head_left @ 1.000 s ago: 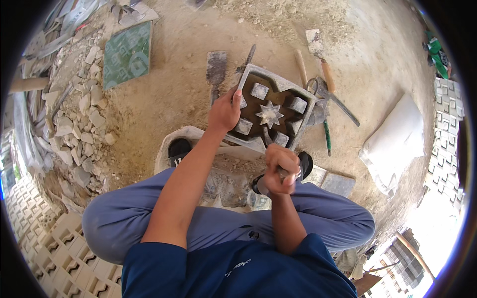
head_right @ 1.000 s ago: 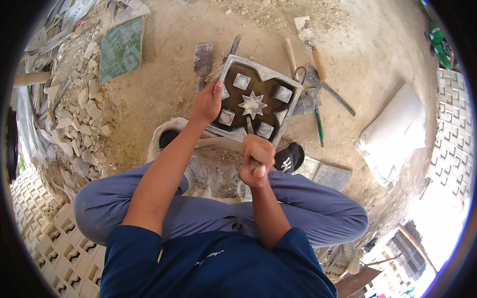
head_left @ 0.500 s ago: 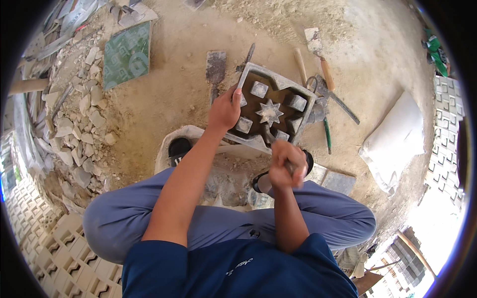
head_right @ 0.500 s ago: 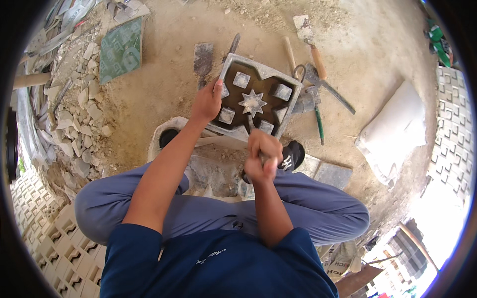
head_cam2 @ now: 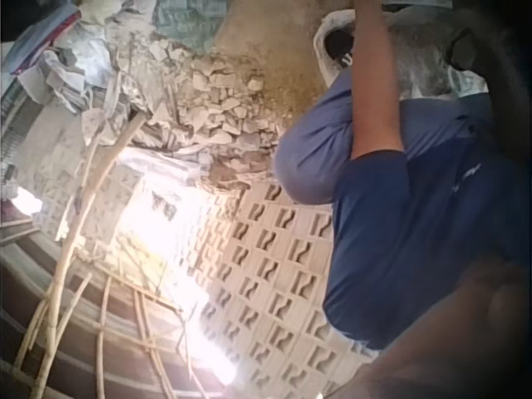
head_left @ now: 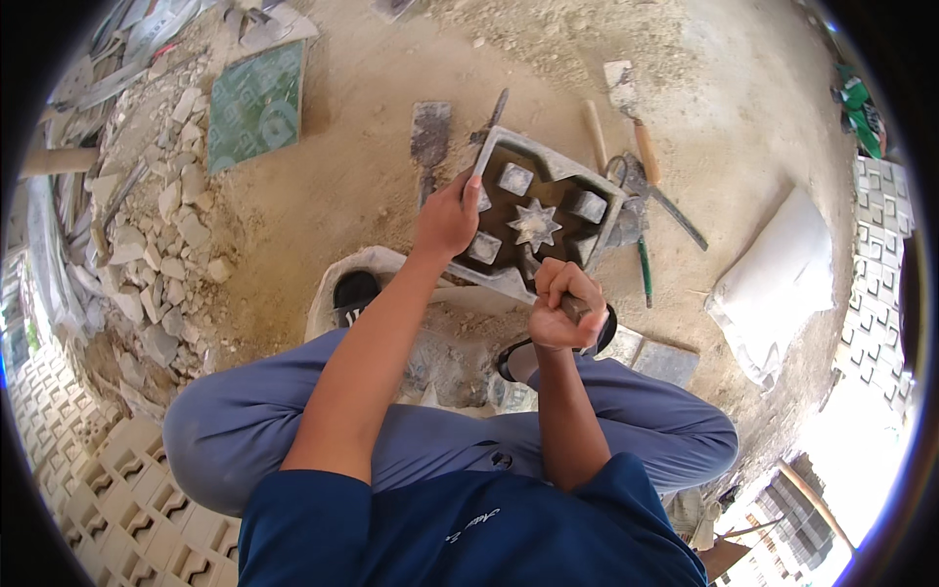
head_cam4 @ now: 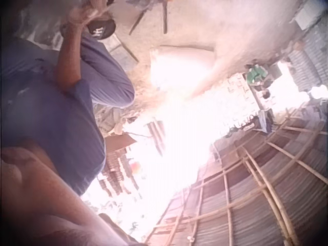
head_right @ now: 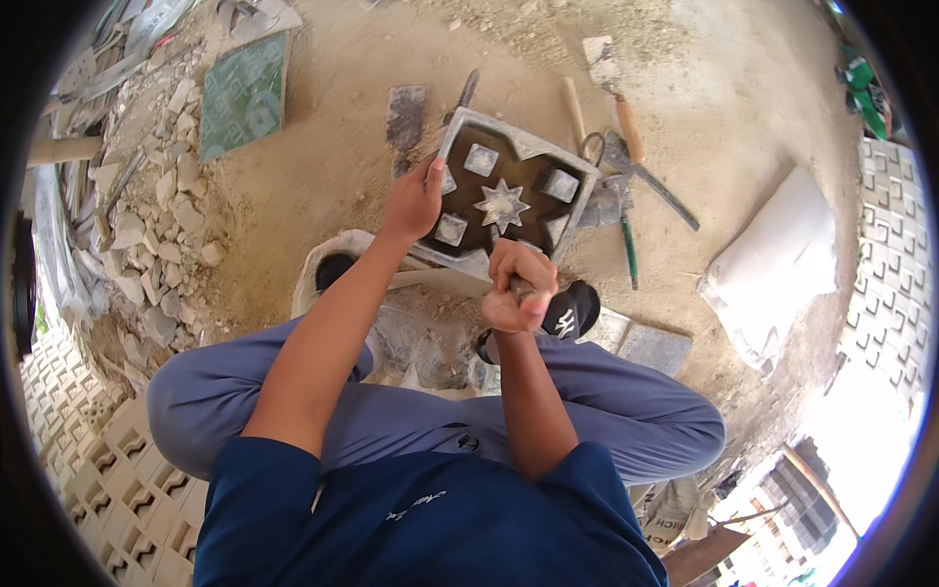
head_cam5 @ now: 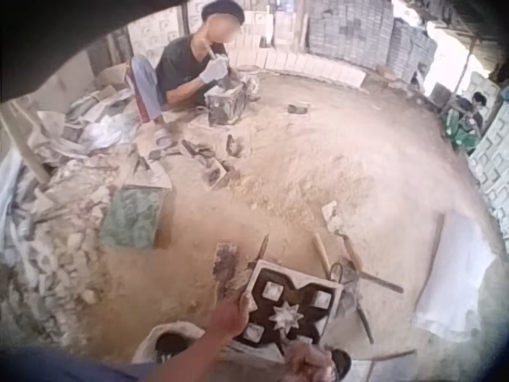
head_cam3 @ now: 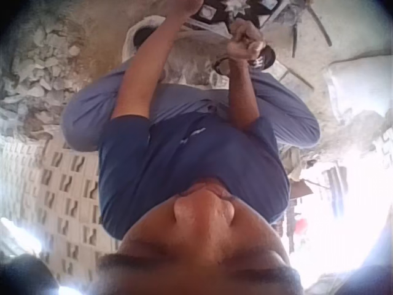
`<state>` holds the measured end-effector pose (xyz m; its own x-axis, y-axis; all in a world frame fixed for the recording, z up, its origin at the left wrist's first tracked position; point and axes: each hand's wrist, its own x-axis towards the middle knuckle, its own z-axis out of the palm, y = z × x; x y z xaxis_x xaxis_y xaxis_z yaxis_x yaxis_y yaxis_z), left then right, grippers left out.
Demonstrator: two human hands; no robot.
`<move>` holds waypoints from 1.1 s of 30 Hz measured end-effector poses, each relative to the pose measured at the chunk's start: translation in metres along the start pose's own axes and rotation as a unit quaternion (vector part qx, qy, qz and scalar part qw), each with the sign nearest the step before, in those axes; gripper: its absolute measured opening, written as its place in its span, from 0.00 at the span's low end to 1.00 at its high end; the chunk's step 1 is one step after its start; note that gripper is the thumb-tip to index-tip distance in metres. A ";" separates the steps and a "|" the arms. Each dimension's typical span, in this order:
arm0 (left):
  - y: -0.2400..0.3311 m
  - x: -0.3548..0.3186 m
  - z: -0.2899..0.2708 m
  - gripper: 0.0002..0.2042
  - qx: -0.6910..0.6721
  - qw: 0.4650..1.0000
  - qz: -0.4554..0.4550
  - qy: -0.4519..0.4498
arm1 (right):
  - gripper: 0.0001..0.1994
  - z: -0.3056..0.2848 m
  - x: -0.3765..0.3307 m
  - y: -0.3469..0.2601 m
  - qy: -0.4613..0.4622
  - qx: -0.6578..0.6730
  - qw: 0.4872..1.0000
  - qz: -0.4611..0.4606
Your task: The person carves a star pattern into a square stone tile using a chisel and a hammer, while adding light-colored sand or powder to the indentations.
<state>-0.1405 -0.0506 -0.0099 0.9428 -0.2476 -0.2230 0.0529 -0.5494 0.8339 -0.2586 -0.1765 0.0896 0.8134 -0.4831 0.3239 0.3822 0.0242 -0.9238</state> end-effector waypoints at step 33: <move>0.000 -0.002 0.005 0.22 0.012 0.999 0.019 0.041 | 0.37 0.012 -0.021 0.006 0.016 -0.013 0.990 -0.142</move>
<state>-0.1444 -0.0541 -0.0125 0.9678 -0.2036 -0.1478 0.0086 -0.5605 0.8281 -0.2679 -0.1559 0.0802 0.6601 -0.4954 0.5646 0.5814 -0.1389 -0.8016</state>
